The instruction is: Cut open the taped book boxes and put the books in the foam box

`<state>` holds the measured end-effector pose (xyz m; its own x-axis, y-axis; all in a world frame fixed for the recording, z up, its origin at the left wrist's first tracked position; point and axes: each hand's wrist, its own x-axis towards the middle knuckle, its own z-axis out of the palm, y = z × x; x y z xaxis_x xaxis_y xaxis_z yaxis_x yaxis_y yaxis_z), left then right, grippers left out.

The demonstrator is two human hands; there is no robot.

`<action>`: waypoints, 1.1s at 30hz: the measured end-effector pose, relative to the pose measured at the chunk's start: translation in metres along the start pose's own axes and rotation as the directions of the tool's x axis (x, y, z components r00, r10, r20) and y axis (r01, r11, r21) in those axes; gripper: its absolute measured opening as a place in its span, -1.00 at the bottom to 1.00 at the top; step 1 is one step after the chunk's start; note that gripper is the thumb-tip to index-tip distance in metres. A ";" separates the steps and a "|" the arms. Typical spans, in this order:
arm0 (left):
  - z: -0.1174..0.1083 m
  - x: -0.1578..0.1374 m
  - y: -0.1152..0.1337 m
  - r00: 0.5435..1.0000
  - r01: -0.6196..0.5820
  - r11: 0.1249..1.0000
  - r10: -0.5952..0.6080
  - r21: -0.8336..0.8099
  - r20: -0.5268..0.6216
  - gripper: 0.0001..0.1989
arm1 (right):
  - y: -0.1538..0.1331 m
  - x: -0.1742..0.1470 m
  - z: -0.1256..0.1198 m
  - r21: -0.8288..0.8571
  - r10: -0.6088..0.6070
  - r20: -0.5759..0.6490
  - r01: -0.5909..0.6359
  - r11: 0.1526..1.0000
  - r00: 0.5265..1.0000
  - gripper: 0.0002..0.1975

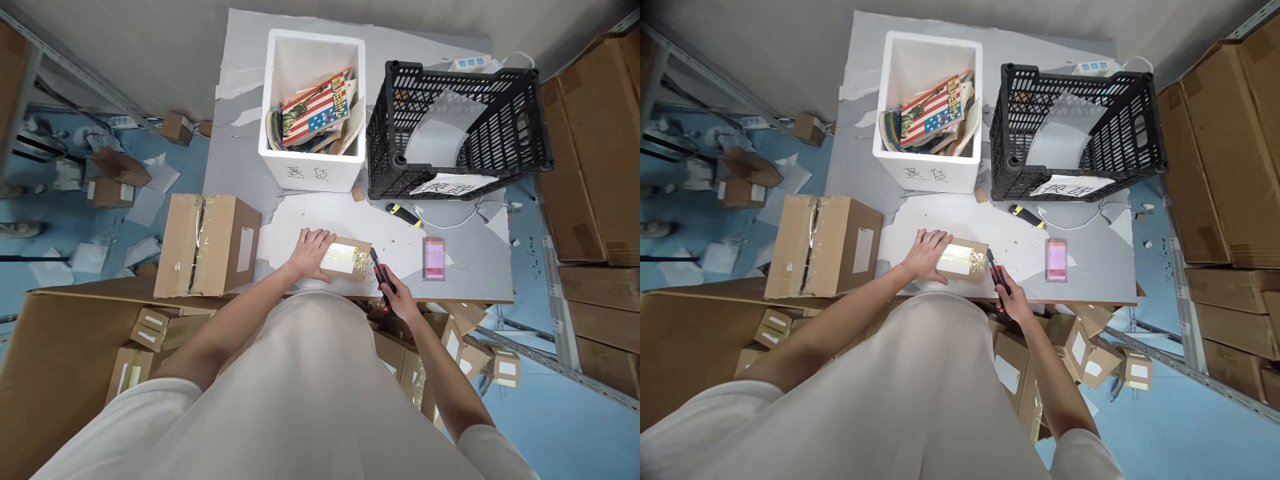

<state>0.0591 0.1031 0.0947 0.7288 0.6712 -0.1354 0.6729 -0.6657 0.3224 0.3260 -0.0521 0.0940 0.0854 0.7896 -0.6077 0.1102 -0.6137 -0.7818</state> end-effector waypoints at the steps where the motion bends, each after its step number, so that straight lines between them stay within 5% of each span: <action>1: 0.000 0.001 0.000 1.000 0.006 1.000 -0.006 -0.004 -0.005 0.19 | -0.002 0.001 -0.003 -0.019 -0.001 0.013 0.002 1.000 1.000 -0.24; 7: 0.003 0.003 0.001 0.996 0.079 0.997 -0.080 -0.025 -0.043 0.17 | -0.009 -0.005 -0.016 -0.207 0.025 0.158 0.008 0.978 0.987 -0.31; 15: 0.006 0.004 0.000 0.993 0.101 0.993 -0.105 -0.052 -0.063 0.17 | 0.011 -0.020 -0.008 -0.135 0.084 0.224 -0.055 0.989 0.971 -0.29; 20: 0.005 0.003 0.001 0.989 0.129 0.990 -0.132 -0.048 -0.066 0.19 | 0.023 -0.038 -0.019 -0.084 0.019 0.040 -0.015 0.996 0.999 -0.25; 23: 0.004 0.005 0.007 0.963 0.249 0.968 -0.252 -0.040 -0.092 0.20 | 0.018 -0.039 -0.021 0.038 0.022 -0.082 -0.019 0.999 0.996 -0.19; 29: 0.002 0.001 0.024 0.852 0.515 0.856 -0.516 -0.040 -0.090 0.15 | -0.020 0.020 0.046 0.298 -0.079 -0.120 0.112 0.948 0.990 -0.45; 33: 0.011 -0.025 0.019 0.830 0.543 0.822 -0.556 -0.171 -0.044 -0.22 | -0.048 0.059 0.082 0.229 -0.139 -0.084 0.155 0.961 0.987 -0.49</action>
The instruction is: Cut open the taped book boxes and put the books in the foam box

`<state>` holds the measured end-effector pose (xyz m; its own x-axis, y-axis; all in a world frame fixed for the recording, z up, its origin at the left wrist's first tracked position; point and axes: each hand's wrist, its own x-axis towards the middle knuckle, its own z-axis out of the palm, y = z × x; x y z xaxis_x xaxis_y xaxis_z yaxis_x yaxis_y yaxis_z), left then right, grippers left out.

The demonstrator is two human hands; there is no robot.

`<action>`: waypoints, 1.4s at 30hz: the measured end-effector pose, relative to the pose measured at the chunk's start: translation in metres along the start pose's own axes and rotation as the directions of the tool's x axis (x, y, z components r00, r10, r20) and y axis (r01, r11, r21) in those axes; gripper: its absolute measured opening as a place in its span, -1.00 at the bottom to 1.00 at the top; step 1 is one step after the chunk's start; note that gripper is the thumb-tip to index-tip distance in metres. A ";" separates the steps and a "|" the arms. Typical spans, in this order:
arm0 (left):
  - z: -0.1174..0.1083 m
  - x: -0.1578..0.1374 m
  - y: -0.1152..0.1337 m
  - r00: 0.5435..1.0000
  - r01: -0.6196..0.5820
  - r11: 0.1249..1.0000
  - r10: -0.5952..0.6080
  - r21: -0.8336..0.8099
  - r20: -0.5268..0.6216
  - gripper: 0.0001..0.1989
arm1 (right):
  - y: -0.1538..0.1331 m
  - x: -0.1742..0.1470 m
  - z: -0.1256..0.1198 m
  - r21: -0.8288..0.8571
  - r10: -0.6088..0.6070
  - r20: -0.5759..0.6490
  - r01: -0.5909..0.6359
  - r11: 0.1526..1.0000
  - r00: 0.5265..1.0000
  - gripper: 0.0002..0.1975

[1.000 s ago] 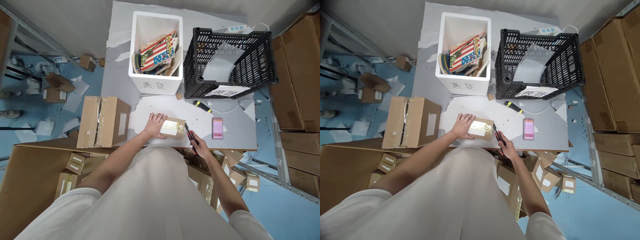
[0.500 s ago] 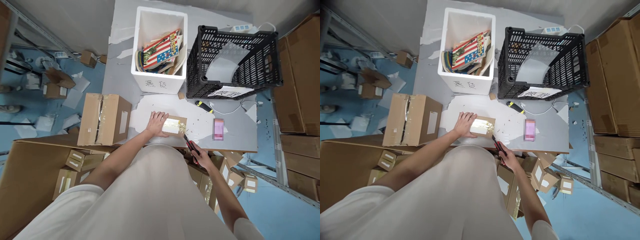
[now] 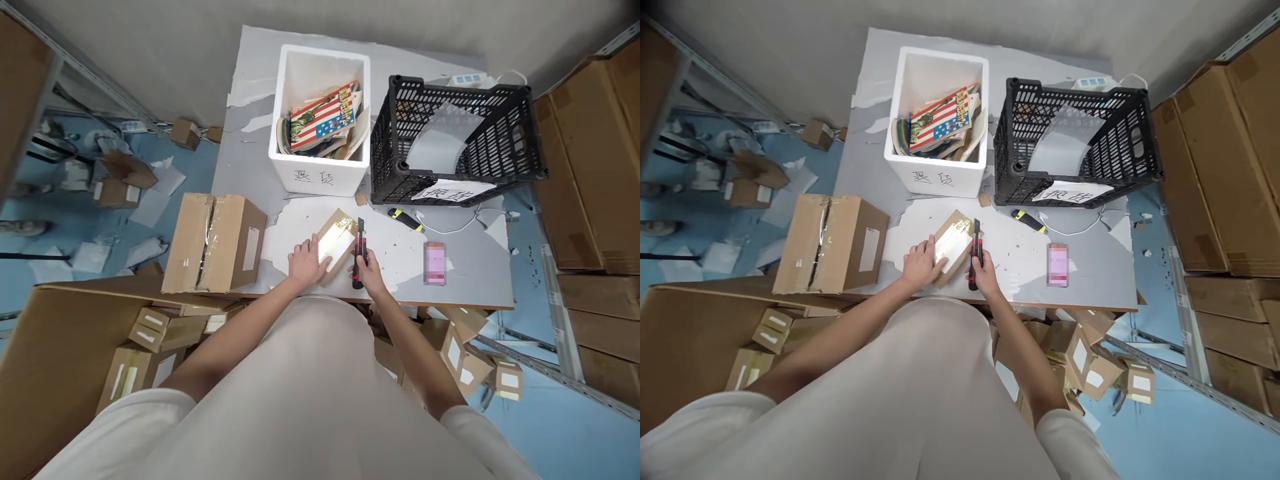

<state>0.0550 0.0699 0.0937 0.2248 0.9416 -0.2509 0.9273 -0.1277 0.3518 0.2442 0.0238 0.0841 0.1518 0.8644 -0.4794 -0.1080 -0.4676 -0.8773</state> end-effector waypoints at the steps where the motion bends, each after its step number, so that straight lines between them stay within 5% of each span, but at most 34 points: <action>1: 0.003 -0.005 -0.008 1.000 -0.030 0.997 0.030 -0.071 0.007 -0.32 | -0.003 0.006 0.004 -0.041 -0.019 0.007 0.020 0.999 1.000 -0.51; 6: 0.021 -0.027 -0.035 0.992 -0.120 0.899 0.118 -0.422 -0.031 -0.42 | -0.014 0.019 0.002 -0.118 -0.073 0.012 0.074 0.990 0.997 -0.55; 11: 0.022 -0.027 -0.034 0.994 -0.107 0.890 0.089 -0.443 -0.061 -0.39 | -0.008 0.010 -0.004 -0.137 -0.079 0.013 0.080 0.987 0.997 -0.54; 14: 0.009 -0.005 -0.028 0.989 -0.132 0.913 0.098 -0.386 -0.106 -0.35 | 0.003 -0.014 -0.011 -0.113 -0.032 -0.021 0.029 0.993 0.999 -0.56; 18: -0.013 0.052 -0.017 0.983 -0.160 0.931 0.119 -0.328 -0.140 -0.30 | 0.020 -0.055 -0.017 -0.018 0.178 -0.023 -0.178 0.984 0.984 -0.53; 21: -0.022 0.093 -0.012 0.971 -0.238 0.916 0.225 -0.323 -0.078 -0.27 | 0.028 -0.074 -0.013 0.138 0.285 0.004 -0.283 0.949 0.958 -0.49; 25: -0.021 0.114 -0.017 0.962 -0.234 0.872 0.271 -0.429 0.026 -0.45 | 0.028 -0.075 -0.002 0.309 0.301 -0.033 -0.277 0.910 0.953 -0.47; 31: -0.014 0.087 -0.042 0.998 -0.045 0.801 0.010 -0.597 -0.061 -0.55 | 0.020 -0.054 -0.003 0.244 0.201 -0.139 -0.163 0.956 0.970 -0.50; 36: 0.002 0.025 -0.058 0.945 0.150 0.819 -0.284 -0.554 -0.163 -0.54 | 0.005 -0.008 -0.021 -0.002 -0.058 -0.240 0.059 0.998 0.969 -0.58; 39: 0.012 -0.012 -0.057 0.935 0.255 0.846 -0.340 -0.467 -0.105 -0.50 | -0.004 0.026 -0.029 -0.204 -0.197 -0.220 0.153 0.967 0.955 -0.57; 42: 0.008 -0.022 -0.048 0.953 0.161 0.920 -0.239 -0.357 -0.188 -0.32 | -0.010 0.047 -0.032 -0.266 -0.226 -0.139 0.184 0.946 0.964 -0.56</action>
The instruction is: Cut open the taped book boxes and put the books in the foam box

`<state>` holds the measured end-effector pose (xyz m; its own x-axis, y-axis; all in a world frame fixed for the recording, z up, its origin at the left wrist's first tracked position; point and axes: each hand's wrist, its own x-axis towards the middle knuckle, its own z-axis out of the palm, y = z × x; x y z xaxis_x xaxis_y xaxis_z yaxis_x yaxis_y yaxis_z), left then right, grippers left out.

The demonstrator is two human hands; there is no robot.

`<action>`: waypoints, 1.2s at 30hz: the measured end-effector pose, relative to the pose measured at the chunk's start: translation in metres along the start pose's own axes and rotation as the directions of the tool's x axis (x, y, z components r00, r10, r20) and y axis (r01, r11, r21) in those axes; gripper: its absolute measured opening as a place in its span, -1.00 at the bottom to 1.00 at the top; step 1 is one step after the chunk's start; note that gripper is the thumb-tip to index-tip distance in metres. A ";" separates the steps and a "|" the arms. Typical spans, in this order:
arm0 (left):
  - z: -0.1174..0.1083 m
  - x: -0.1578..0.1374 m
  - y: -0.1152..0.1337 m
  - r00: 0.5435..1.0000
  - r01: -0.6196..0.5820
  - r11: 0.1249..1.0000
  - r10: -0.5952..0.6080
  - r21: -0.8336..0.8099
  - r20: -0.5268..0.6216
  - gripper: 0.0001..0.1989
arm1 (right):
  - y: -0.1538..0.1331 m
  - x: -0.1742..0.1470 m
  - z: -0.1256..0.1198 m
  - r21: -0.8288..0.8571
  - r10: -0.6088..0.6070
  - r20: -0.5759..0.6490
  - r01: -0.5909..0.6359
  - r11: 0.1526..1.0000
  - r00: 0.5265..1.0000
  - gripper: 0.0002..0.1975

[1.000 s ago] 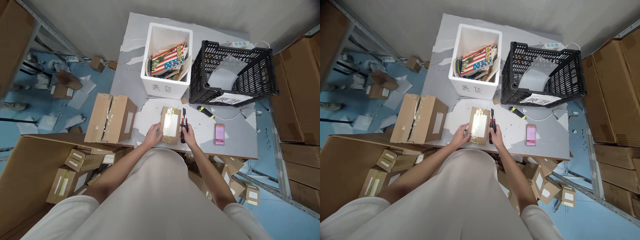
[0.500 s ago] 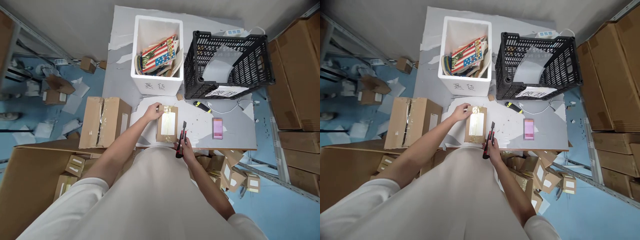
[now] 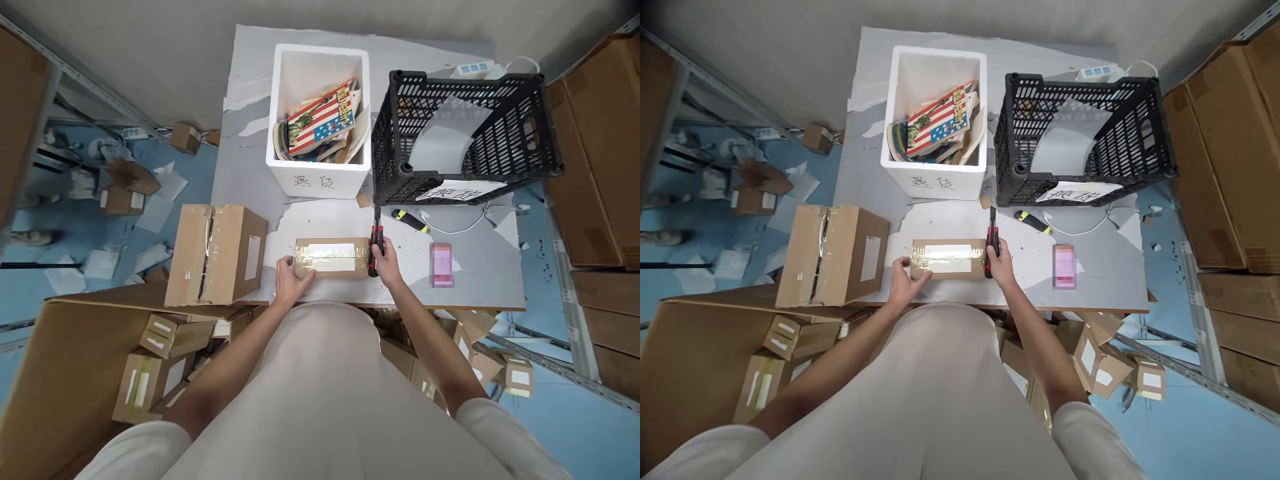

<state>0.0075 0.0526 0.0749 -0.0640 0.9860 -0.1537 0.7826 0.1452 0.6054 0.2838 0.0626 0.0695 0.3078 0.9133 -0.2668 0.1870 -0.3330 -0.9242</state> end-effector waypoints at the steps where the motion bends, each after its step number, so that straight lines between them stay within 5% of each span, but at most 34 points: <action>1: -0.002 0.004 0.006 0.994 -0.107 0.992 0.107 0.060 0.005 -0.24 | 0.000 0.002 -0.001 0.006 0.001 0.022 -0.001 1.000 1.000 -0.56; 4: -0.009 0.028 0.026 0.882 -0.464 0.854 0.419 0.236 0.217 -0.11 | 0.001 -0.008 -0.010 0.081 0.043 0.071 -0.049 0.996 0.997 -0.52; 6: -0.011 0.044 0.037 0.786 -0.599 0.754 0.486 0.270 0.383 -0.08 | 0.004 -0.022 -0.023 0.089 0.112 0.107 -0.122 0.989 0.988 -0.47; 8: -0.010 0.053 0.043 0.746 -0.635 0.720 0.478 0.281 0.463 0.00 | 0.007 -0.039 -0.038 0.031 0.184 0.147 -0.191 0.981 0.972 -0.40; 13: -0.003 0.050 0.044 0.775 -0.599 0.737 0.436 0.313 0.457 0.16 | 0.009 -0.064 -0.061 -0.026 0.292 0.264 -0.296 0.955 0.919 -0.21; 25: 0.000 0.048 0.043 0.795 -0.580 0.766 0.458 0.277 0.398 0.12 | 0.003 -0.057 -0.059 -0.013 0.337 0.362 -0.357 0.934 0.869 -0.22; 36: 0.007 0.041 0.040 0.827 -0.538 0.796 0.437 0.276 0.354 0.05 | 0.002 -0.045 -0.085 -0.249 0.357 0.487 -0.266 0.931 0.797 -0.36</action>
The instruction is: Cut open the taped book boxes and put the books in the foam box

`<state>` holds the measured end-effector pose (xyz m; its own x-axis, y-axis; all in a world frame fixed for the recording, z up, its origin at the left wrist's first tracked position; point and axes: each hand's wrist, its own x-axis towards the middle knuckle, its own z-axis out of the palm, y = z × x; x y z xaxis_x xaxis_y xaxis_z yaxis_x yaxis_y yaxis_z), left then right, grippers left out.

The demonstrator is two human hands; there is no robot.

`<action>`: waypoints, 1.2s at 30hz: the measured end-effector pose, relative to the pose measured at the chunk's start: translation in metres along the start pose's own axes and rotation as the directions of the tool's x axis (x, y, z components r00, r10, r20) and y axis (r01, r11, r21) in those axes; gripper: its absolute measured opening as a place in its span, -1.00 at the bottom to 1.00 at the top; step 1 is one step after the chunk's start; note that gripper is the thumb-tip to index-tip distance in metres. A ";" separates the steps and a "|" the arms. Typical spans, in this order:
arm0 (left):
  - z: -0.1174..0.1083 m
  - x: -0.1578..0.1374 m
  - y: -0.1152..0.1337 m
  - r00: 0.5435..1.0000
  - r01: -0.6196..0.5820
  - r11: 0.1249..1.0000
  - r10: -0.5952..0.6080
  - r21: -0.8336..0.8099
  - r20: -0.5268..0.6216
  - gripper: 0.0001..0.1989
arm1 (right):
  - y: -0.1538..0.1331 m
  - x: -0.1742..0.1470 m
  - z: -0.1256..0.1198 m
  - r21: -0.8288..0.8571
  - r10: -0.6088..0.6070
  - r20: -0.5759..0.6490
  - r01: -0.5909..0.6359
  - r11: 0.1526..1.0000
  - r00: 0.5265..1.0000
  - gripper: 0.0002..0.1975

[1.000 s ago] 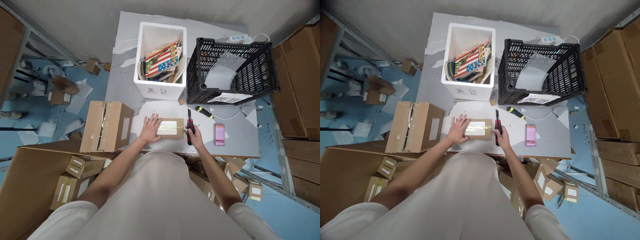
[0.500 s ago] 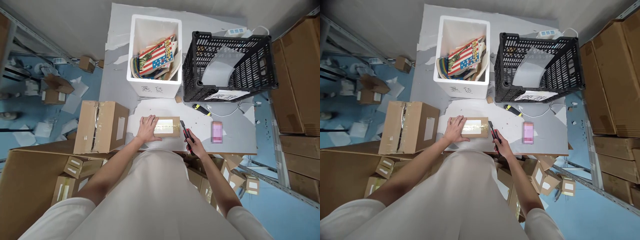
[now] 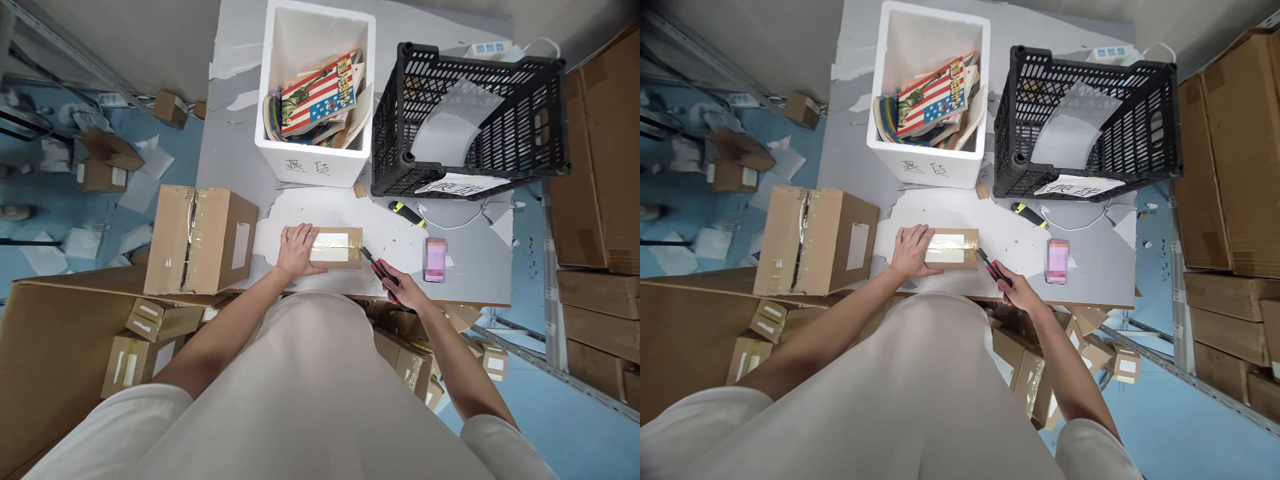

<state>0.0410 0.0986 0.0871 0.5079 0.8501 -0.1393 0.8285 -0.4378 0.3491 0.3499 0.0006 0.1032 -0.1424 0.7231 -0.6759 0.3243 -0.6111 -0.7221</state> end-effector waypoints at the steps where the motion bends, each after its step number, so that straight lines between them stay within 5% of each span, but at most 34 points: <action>1: 0.000 0.000 0.000 1.000 -0.004 1.000 0.004 0.002 0.001 0.05 | 0.001 -0.001 0.000 -0.030 0.005 0.009 -0.005 1.000 1.000 -0.37; 10: 0.003 0.000 -0.001 1.000 0.001 1.000 -0.001 0.008 -0.031 0.05 | 0.026 -0.022 0.017 -0.052 0.008 0.063 -0.004 0.999 0.998 -0.37; 16: 0.005 -0.003 -0.005 0.998 -0.046 0.999 0.047 0.019 -0.040 0.03 | 0.037 -0.037 0.018 -0.001 -0.024 -0.008 0.024 1.000 1.000 -0.33; 20: 0.002 -0.002 -0.012 0.992 -0.114 0.993 0.116 0.043 -0.046 0.04 | 0.052 -0.047 -0.001 -0.052 -0.073 -0.188 0.064 0.997 0.979 -0.30; 24: -0.001 -0.002 -0.020 0.977 -0.209 0.974 0.212 0.086 -0.027 0.02 | 0.060 -0.021 0.002 -0.329 -0.102 -0.401 -0.039 0.943 0.910 -0.34; 27: 0.003 -0.012 -0.019 0.967 -0.244 0.962 0.252 0.122 -0.049 -0.18 | 0.060 0.017 0.024 -0.502 -0.110 -0.496 -0.181 0.846 0.861 -0.32; 32: 0.019 -0.042 -0.005 0.956 -0.263 0.953 0.279 0.151 -0.094 -0.49 | 0.068 0.066 0.058 -0.512 -0.044 -0.628 -0.370 0.775 0.777 -0.37; 36: 0.026 -0.058 0.002 0.961 -0.242 0.960 0.257 0.141 -0.102 -0.45 | 0.074 0.073 0.060 -0.559 -0.127 -0.616 -0.318 0.766 0.777 -0.39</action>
<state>0.0197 0.0406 0.0720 0.6771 0.7341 0.0507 0.7056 -0.6673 0.2386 0.3076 -0.0110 -0.0084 0.4243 0.8382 -0.3425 0.8162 -0.5178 -0.2562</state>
